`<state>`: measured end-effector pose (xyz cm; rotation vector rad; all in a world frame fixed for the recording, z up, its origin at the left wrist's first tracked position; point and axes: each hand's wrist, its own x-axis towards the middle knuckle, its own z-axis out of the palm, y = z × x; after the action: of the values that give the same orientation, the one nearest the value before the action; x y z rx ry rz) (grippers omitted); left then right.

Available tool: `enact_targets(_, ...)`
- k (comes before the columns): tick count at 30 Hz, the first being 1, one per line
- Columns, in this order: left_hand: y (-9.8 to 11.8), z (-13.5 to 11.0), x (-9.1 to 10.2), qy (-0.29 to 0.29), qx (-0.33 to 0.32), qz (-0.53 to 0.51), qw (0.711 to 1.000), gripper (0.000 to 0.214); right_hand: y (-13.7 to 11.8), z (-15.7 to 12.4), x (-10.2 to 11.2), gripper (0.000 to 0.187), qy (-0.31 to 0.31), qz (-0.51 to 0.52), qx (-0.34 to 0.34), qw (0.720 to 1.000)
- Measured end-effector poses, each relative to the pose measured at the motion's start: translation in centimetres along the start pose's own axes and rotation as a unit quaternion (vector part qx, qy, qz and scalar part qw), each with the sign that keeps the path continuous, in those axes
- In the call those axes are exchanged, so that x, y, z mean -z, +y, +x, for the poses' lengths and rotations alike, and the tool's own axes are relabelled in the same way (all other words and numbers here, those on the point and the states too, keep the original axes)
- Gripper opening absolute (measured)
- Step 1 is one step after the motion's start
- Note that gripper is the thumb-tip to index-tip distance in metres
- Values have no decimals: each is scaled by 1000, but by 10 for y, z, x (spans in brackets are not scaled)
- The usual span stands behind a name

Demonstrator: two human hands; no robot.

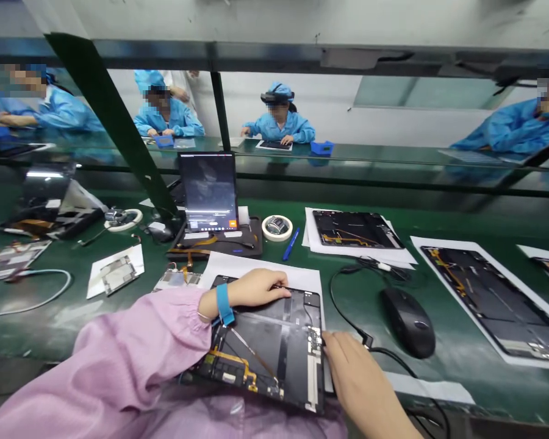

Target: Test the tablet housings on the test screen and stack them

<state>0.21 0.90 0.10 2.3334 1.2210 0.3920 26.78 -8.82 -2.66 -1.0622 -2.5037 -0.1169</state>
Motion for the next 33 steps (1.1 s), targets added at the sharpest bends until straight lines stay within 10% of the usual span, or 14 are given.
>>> enact_targets(6, 3, -5, 0, -15, -20, -23, 999, 27, 3, 7, 20, 32, -68, 114, -72, 989)
enact_targets(9, 2, -8, 0, -18, -17, -21, 999, 29, 3, 5, 25, 26, -1, 158, -134, 978)
enact_targets(33, 2, -8, 0, -39, 11, -30, 999, 32, 1, 11, 28, 12, -32, 251, -180, 951)
